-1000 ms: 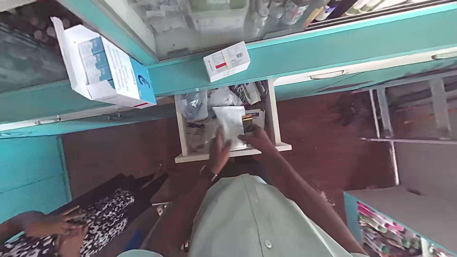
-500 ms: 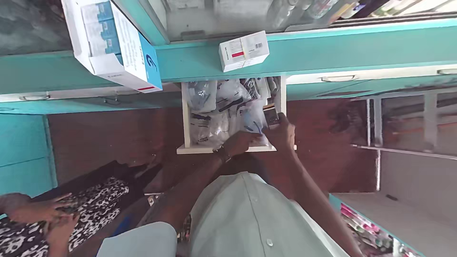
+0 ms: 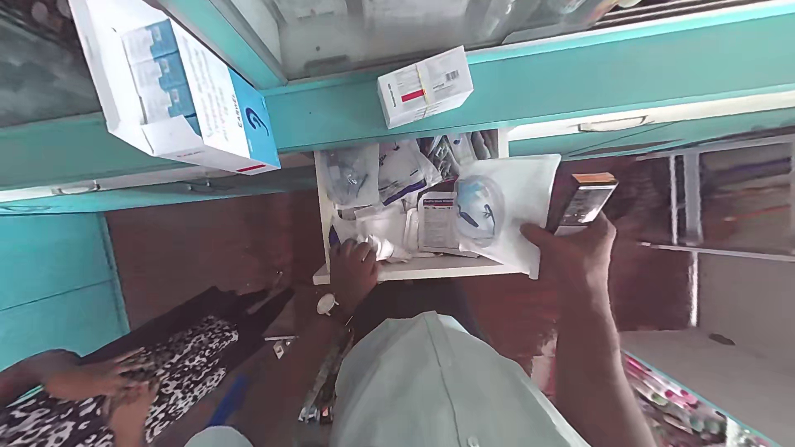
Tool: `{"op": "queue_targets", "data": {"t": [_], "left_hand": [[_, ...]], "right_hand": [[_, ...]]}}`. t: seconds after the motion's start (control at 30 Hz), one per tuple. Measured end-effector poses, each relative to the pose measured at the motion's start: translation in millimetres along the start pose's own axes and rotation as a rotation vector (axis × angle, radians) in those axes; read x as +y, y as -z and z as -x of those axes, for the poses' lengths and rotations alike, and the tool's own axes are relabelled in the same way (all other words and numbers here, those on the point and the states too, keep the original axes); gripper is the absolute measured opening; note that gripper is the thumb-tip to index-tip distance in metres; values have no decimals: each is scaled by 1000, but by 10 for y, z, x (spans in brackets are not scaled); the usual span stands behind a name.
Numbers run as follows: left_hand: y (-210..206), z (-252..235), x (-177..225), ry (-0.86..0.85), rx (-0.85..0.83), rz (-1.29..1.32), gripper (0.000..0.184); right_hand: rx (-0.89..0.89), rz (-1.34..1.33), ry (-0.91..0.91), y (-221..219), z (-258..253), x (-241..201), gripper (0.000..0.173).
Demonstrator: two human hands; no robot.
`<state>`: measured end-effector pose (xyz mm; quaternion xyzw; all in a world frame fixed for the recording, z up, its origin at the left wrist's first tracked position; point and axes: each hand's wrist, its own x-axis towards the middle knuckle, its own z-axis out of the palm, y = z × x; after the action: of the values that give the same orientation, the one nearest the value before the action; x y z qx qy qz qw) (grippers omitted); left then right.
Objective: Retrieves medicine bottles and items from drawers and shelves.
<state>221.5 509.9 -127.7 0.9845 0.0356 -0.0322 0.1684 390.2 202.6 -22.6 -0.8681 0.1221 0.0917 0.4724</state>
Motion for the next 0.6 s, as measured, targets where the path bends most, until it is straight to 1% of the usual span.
{"op": "queue_targets", "data": {"t": [0.07, 0.17, 0.2, 0.23, 0.27, 0.3, 0.33, 0.37, 0.4, 0.47, 0.5, 0.53, 0.57, 0.6], "left_hand": [[-69, 129, -55, -62, 72, 8, 22], [-201, 190, -51, -61, 167, 5, 21], [-249, 179, -50, -50, 171, 4, 21], [-292, 156, -40, -36, 143, 11, 25], [-320, 100, -21, -29, 94, 11, 31], [-337, 25, 9, -21, 24, 2, 41], [-356, -29, 57, -5, -27, -10, 55], [-381, -55, 113, 12, -31, -6, 66], [-395, -23, 199, 24, 21, 24, 71], [-389, 144, 412, 22, 160, 68, 66], [-417, 264, 521, 1, 166, 63, 62], [-474, 357, 618, -31, 129, 52, 59], [-551, 414, 661, -57, 73, 25, 60], [-626, 450, 661, -73, 34, -23, 62]], "right_hand": [[-48, -17, -27, -92, -13, 48, 65], [-167, -120, -119, -255, -120, 216, 60], [-206, -82, -148, -304, -181, 310, 58], [-236, 36, -157, -337, -240, 414, 58], [-251, 231, -139, -359, -282, 496, 57], [-255, 445, -122, -370, -286, 520, 55], [-245, 599, -112, -374, -235, 528, 54], [-220, 670, -96, -370, -147, 528, 52], [-186, 673, -66, -349, -29, 540, 51], [-123, 566, -18, -309, 217, 571, 53], [-101, 489, -45, -257, 349, 602, 56], [-68, 384, -73, -175, 445, 672, 61], [-39, 247, -127, -92, 505, 757, 66], [-28, 70, -189, 12, 557, 842, 66]]}}
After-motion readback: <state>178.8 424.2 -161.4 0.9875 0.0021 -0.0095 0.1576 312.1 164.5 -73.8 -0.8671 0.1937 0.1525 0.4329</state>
